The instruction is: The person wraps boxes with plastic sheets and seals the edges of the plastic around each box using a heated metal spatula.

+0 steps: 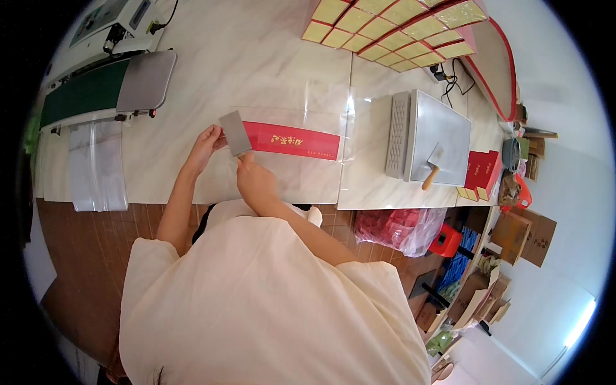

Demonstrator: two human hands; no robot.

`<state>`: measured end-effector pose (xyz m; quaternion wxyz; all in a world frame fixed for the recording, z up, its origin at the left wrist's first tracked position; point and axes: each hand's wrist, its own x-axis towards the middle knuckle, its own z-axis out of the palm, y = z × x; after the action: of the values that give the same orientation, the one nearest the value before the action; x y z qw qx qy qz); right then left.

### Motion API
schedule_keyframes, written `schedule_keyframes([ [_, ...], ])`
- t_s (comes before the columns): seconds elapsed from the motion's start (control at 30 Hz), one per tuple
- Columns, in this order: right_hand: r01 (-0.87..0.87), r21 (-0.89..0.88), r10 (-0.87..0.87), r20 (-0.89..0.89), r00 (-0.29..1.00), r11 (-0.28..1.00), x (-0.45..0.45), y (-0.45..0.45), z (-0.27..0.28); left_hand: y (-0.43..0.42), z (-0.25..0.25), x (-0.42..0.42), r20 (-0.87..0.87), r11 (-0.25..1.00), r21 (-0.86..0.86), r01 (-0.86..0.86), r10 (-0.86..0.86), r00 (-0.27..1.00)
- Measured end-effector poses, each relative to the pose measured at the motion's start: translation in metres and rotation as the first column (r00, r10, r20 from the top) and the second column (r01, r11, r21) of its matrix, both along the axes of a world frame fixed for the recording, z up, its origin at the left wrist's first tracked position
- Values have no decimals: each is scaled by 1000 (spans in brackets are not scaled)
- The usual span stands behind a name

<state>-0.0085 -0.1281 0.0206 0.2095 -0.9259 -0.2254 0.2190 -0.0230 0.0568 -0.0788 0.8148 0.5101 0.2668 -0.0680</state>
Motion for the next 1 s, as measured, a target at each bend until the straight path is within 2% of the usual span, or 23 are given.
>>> schedule_keyframes([
  [0.13, -3, 82, 2, 7, 1000, 997, 2, 9, -4, 1, -1, -2, -2, 1000, -27, 13, -13, 1000],
  [0.33, -63, 106, 65, -15, 998, 992, 10, 13, -14, 3, -17, -1, -22, 995, -95, 42, -44, 999],
  [0.37, -58, 105, 60, -10, 998, 993, 13, 9, -17, 0, -15, -2, -45, 995, -93, -23, 19, 999],
  [0.4, -69, 232, 83, -49, 995, 970, 17, 5, -16, -3, -12, -2, -67, 992, -91, -88, 82, 994],
  [0.43, -75, 355, 112, -84, 990, 932, 22, -1, -15, -2, -13, -2, -63, 992, -93, -84, 79, 995],
  [0.47, -74, 353, 110, -81, 991, 933, 23, -9, -13, 0, -14, -3, -15, 993, -102, -54, 52, 999],
  [0.53, 42, 294, 3, -153, 988, 955, 26, -30, 9, 1, -13, -4, 35, 993, -120, -17, 22, 999],
  [0.57, 48, 284, -6, -148, 989, 958, 32, -45, 6, 1, -9, -4, 52, 994, -111, 1, 5, 999],
  [0.63, 232, 299, -248, 14, 969, 926, 51, -83, 1, -1, 11, -1, 60, 996, -84, 37, -32, 998],
  [0.7, 512, 317, -496, -136, 857, 798, 78, -127, 17, -2, 9, -1, 55, 995, -97, 38, -33, 998],
  [0.77, 664, 396, -647, -198, 737, 635, 110, -184, 8, 0, 9, 0, 50, 994, -100, 40, -35, 998],
  [0.8, 761, 360, -735, -239, 634, 540, 122, -201, 20, 0, 10, -1, 43, 994, -107, 17, -13, 999],
  [0.83, 818, 360, -789, -272, 551, 448, 134, -226, 18, -2, 12, -1, 33, 993, -116, -5, 9, 999],
  [0.93, 851, 377, -817, -309, 487, 365, 156, -282, 28, -4, 18, -1, -17, 999, -33, -23, 23, 1000],
  [1.0, 878, 370, -847, -319, 426, 302, 165, -306, 31, -6, 15, -3, -23, 998, -40, -44, 43, 999],
])
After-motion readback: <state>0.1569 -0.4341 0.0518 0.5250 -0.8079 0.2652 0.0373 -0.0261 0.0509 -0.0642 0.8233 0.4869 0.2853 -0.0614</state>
